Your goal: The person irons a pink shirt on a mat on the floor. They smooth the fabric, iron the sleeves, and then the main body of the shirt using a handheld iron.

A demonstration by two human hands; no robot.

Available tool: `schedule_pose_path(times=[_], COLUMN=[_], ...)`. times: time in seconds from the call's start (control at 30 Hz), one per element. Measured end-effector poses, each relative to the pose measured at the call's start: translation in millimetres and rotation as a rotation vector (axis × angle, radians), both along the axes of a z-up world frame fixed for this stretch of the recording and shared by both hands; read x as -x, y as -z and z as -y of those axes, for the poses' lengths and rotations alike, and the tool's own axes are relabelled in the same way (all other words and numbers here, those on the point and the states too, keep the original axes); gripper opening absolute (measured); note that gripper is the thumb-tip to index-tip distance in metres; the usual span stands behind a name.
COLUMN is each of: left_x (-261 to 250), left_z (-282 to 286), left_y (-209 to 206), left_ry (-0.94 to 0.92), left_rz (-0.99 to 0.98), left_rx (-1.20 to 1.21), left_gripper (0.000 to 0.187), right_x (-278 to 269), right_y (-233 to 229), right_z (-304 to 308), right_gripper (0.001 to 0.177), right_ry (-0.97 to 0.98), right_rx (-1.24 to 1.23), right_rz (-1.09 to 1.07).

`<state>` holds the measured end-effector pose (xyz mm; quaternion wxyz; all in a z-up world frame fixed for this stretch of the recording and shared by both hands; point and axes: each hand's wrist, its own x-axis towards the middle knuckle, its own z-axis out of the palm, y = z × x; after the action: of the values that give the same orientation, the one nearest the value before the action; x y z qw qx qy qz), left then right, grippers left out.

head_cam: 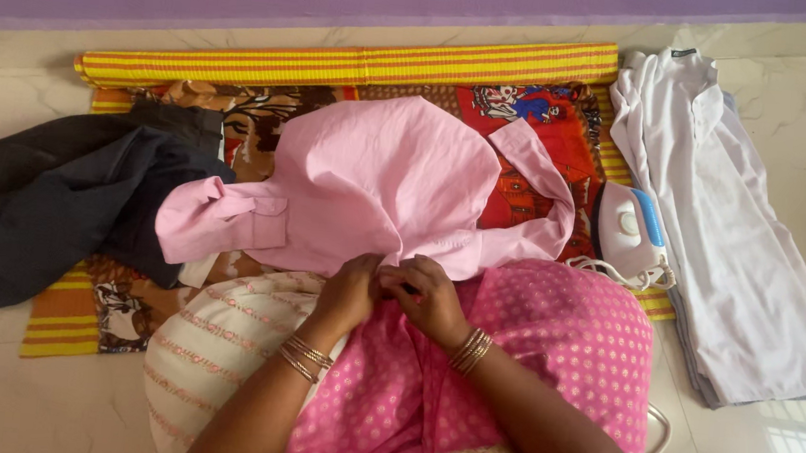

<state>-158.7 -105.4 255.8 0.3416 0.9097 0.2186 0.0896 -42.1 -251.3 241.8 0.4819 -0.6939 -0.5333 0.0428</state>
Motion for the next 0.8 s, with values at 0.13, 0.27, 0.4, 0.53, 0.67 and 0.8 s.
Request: schedule_pose_path(times=[0.13,0.27,0.4,0.53,0.67,0.8], left_x=[2,18,36,31,16,3], left_z=[-30,-75,-124,-142,-114,-76], left_y=[6,21,46,61,54,27], left_ry=[-0.187,-0.330,-0.523,-0.517,-0.510,-0.167], left_rz=[0.057,0.364,0.647,0.636,0.324,0.473], left_rx=[0.158,0.206,0.271,0.283,0.150,-0.071], left_gripper=[0.027,0.023,0.019,0.021,0.038,0.092], right_x=[-15,-90,-181,-215,-218,-160], right_y=[32,78,112,142,141,87], right_z=[-4,-14,2,24,32,12], right_gripper=[0.077,0.055,0.033,0.030,0.025,0.012], right_ry=[0.073,0.291,0.571,0.910,0.981,0.824], right_rx=[0.112,0.932,1.392,0.820,0.025,-0.439], right_rz=[0.196,0.350,0.138,0.030,-0.533,-1.062])
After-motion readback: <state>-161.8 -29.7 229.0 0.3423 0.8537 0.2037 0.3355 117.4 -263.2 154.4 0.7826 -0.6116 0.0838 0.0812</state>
